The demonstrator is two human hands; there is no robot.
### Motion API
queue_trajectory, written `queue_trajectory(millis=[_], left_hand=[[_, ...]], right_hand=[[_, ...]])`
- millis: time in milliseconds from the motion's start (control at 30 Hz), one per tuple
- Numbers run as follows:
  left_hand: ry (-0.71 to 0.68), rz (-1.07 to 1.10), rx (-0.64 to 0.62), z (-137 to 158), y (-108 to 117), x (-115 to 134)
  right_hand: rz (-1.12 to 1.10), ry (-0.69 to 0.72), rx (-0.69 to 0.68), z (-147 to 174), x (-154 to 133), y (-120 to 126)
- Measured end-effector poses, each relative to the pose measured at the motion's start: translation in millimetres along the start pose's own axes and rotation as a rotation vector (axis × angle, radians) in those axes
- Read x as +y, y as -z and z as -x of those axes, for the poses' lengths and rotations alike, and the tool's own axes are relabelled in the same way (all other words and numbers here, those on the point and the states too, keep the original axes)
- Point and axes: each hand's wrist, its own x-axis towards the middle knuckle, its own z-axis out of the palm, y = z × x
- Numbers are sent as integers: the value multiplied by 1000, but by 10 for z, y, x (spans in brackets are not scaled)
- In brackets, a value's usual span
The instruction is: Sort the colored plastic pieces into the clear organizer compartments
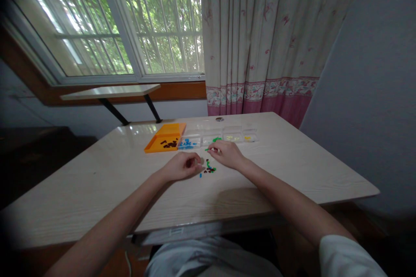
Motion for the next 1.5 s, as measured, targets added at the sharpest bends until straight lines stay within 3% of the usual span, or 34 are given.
queue_trajectory(millis=[133, 300, 1067, 1267, 1500], left_hand=[[-45, 0, -121, 15, 4, 10], [-82, -20, -144, 5, -14, 16], [-141, -49, -117, -21, -10, -19], [-56, -87, -96, -17, -12, -36], [-61, -122, -92, -3, 16, -26]], right_hand=[[48, -47, 212, -24, 85, 150], [23, -29, 346, -26, 165, 200], [26, -35, 353, -21, 178, 188], [52, -72, 305, -22, 194, 180], [100, -122, 248, -26, 250, 147]])
